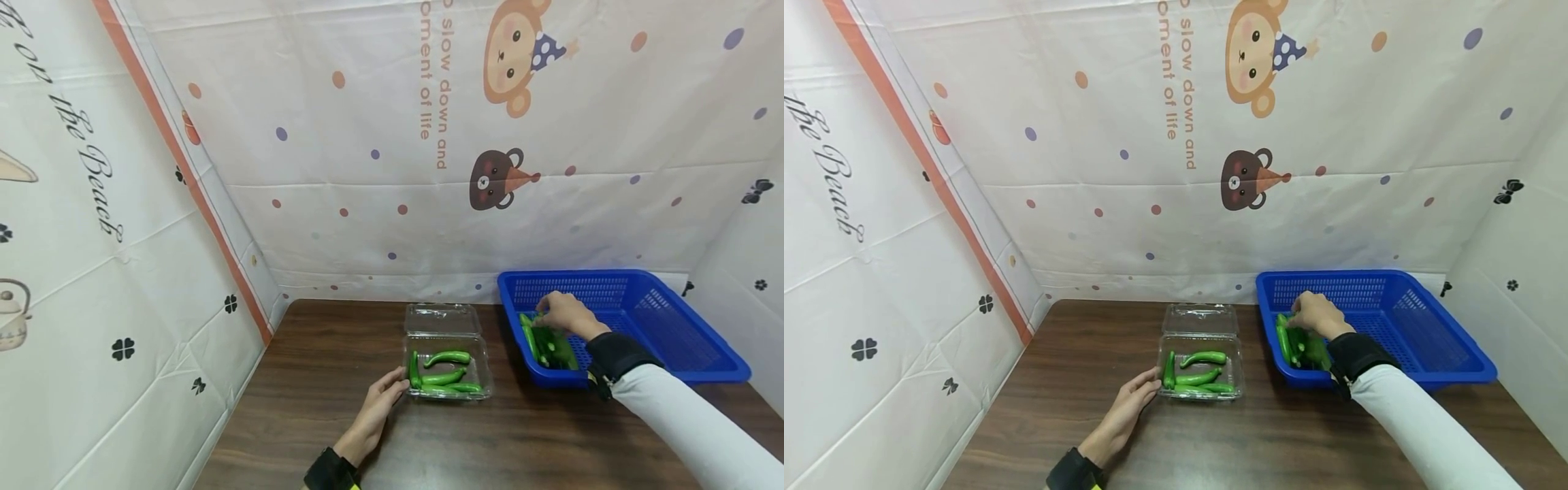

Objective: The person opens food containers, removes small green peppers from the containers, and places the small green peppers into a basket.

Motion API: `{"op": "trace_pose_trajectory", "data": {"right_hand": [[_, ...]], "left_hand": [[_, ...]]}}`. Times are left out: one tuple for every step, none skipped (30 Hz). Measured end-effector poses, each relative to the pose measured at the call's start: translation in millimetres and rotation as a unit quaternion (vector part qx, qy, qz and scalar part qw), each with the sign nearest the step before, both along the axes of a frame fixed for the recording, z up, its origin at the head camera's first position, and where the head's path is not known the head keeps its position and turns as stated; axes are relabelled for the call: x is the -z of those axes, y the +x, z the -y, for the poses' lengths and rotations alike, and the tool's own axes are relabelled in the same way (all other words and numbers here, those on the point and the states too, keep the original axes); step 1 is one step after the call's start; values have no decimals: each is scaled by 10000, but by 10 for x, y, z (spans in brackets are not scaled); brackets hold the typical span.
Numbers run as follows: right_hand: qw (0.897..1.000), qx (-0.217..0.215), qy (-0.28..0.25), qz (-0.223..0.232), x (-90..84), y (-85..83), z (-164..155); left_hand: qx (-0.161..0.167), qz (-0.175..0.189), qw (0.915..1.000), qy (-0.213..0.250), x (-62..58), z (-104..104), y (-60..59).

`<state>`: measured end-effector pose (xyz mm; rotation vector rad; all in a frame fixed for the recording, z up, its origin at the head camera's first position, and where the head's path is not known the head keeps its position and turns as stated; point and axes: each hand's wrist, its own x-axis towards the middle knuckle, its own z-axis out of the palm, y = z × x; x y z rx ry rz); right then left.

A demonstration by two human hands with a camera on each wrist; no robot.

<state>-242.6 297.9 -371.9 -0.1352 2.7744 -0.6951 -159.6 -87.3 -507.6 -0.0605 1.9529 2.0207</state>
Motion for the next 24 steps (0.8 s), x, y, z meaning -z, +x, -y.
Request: {"op": "trace_pose_trajectory", "data": {"right_hand": [[10000, 18, 55, -34, 7, 7, 3], [9999, 46, 101, -52, 10, 14, 7], [9999, 37, 133, -80, 15, 17, 7], [9999, 30, 148, -78, 19, 20, 6], [9999, -5, 142, -96, 26, 19, 5], [9999, -34, 128, -100, 31, 17, 4], [9998, -79, 114, -112, 34, 15, 2], [9999, -99, 82, -110, 37, 9, 1], [9998, -130, 66, -120, 39, 5, 0], [9998, -139, 69, -118, 42, 0, 1], [9998, -149, 73, -132, 47, -6, 0], [9998, -140, 92, -141, 50, -12, -2], [9997, -135, 109, -152, 51, -17, -4], [9997, -114, 124, -161, 49, -19, -5], [9997, -114, 147, -180, 47, -19, -5], [9996, -118, 156, -198, 49, -23, -8], [9996, -132, 162, -209, 41, -22, -11], [9995, -150, 165, -229, 28, -17, -11], [9995, -165, 157, -236, 14, -15, -8], [9994, -173, 159, -247, -4, -13, -7], [9993, -193, 170, -259, -23, -13, -8], [9992, -212, 186, -282, -40, -14, -11], [9991, -232, 201, -308, -60, -16, -14], [9989, -233, 215, -341, -78, -20, -14]], "left_hand": [[2, 13, 10000, 7, 2, 0, 1], [-1, 26, 10000, 16, 3, -1, 2], [2, 27, 10000, 16, 3, -1, 5], [1, 35, 10000, 19, 5, -1, 7], [8, 11, 10000, -4, 4, -2, 8], [-7, 32, 10000, 24, 1, -2, 11], [-7, 30, 10000, 24, 1, -1, 10], [-14, 25, 10000, 25, 1, -2, 9], [-12, 16, 10000, 19, -1, -1, 8], [-17, 15, 10000, 18, -3, -1, 8], [-15, 12, 10000, 13, -3, -1, 6], [-26, 35, 10000, 39, -1, 0, 5], [-26, 27, 10000, 30, 2, 1, 3], [-30, 25, 10000, 25, 4, 1, 1], [-31, 21, 10000, 20, 3, 1, 1], [-39, 21, 10000, 21, 5, 1, 0], [-42, 22, 10000, 21, 7, 2, 0], [-43, 30, 10000, 22, 7, 4, 0], [-42, 34, 10000, 18, 6, 5, 0], [-34, 37, 10000, 16, 2, 6, 0], [-25, 37, 10000, 12, -2, 7, 0], [-17, 38, 10000, 9, -4, 8, -1], [-4, 41, 10000, 7, -8, 8, -1], [-1, 44, 10000, 1, -12, 8, -2]]}}
